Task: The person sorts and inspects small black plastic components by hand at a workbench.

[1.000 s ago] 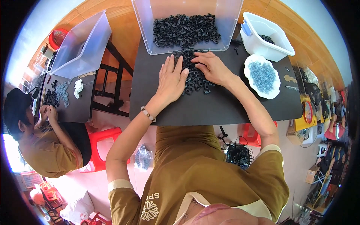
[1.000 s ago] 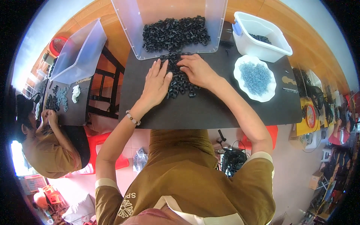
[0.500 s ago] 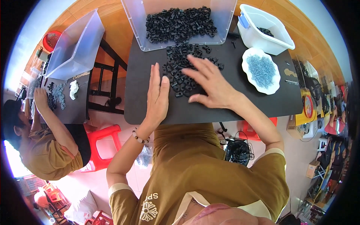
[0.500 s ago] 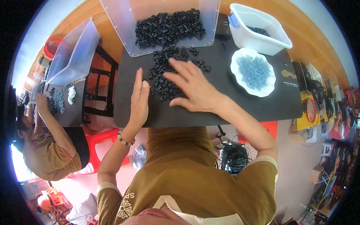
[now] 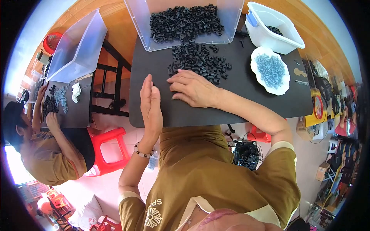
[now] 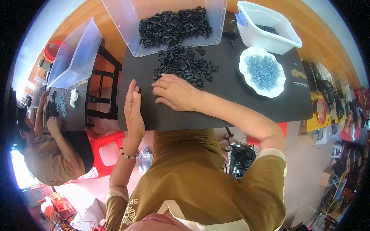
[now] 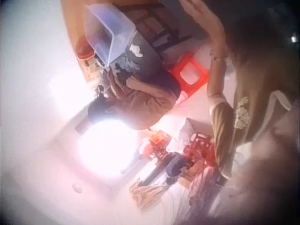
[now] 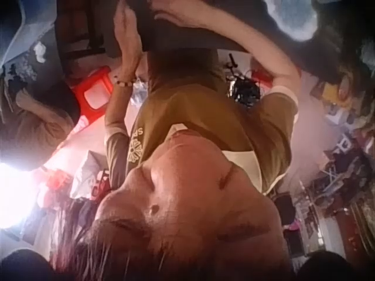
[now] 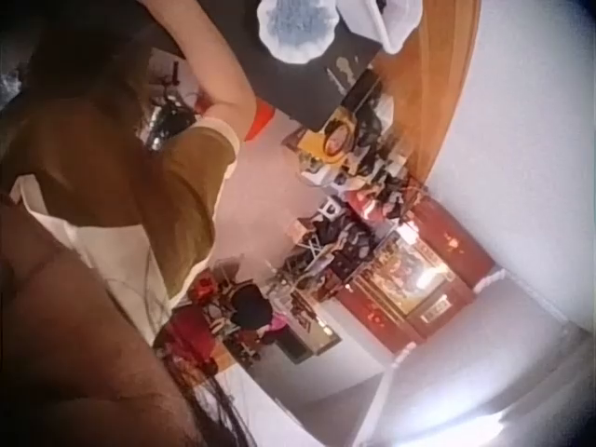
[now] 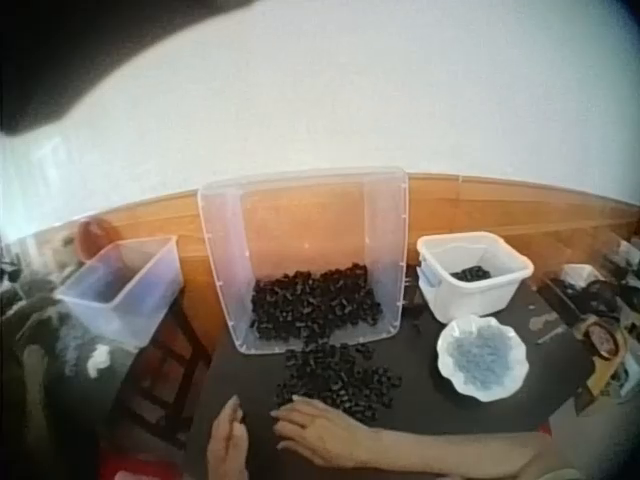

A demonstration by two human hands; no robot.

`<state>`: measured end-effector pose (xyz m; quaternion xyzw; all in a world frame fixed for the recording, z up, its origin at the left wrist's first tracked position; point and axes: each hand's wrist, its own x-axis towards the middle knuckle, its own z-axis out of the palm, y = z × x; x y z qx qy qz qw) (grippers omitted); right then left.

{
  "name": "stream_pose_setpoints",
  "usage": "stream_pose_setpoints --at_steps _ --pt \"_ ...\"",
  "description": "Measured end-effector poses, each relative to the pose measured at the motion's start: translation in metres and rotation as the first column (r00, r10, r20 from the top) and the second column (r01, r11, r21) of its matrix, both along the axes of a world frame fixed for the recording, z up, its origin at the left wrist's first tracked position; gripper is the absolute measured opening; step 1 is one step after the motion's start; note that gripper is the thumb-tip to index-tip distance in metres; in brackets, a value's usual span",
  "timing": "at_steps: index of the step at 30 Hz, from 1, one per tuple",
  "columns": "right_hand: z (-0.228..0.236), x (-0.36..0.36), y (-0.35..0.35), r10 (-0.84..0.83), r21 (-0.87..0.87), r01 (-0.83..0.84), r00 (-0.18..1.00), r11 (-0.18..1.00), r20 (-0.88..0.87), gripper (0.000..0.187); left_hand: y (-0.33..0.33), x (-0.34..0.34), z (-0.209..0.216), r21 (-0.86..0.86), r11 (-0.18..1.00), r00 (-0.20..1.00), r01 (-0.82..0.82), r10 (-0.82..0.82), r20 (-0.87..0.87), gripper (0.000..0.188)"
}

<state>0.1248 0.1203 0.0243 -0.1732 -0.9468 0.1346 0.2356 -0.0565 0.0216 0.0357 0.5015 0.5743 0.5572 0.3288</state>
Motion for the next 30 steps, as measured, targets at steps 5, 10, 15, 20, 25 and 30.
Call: stream_pose_setpoints --at_steps 5,10,15,20,25,30 --pt "0.001 0.025 -0.002 -0.055 -0.004 0.055 0.998 0.998 -0.033 0.021 0.019 -0.011 0.001 0.019 0.994 0.982 0.107 -0.103 -0.159 0.038" --pt "0.005 0.048 -0.005 -0.098 0.011 0.099 0.995 0.995 -0.030 0.019 0.062 -0.015 -0.003 0.096 0.990 0.951 0.104 -0.070 -0.302 0.034" --pt "0.010 0.064 -0.007 -0.181 -0.004 0.181 0.983 0.984 -0.035 0.017 0.083 -0.012 -0.002 0.036 0.995 0.972 0.095 -0.085 -0.218 0.035" --pt "0.014 0.077 -0.003 -0.236 0.019 0.237 0.971 0.971 -0.035 0.017 0.109 -0.017 0.006 0.198 0.973 0.930 0.115 -0.035 -0.365 0.034" --pt "0.035 0.064 0.006 -0.301 -0.022 0.301 0.943 0.953 -0.145 0.022 0.166 -0.018 0.010 0.305 0.947 0.904 0.097 0.045 -0.426 0.042" --pt "0.057 0.036 0.039 -0.434 -0.095 0.425 0.893 0.900 -0.122 0.023 0.232 -0.026 -0.019 0.298 0.955 0.857 -0.004 0.157 -0.491 0.058"
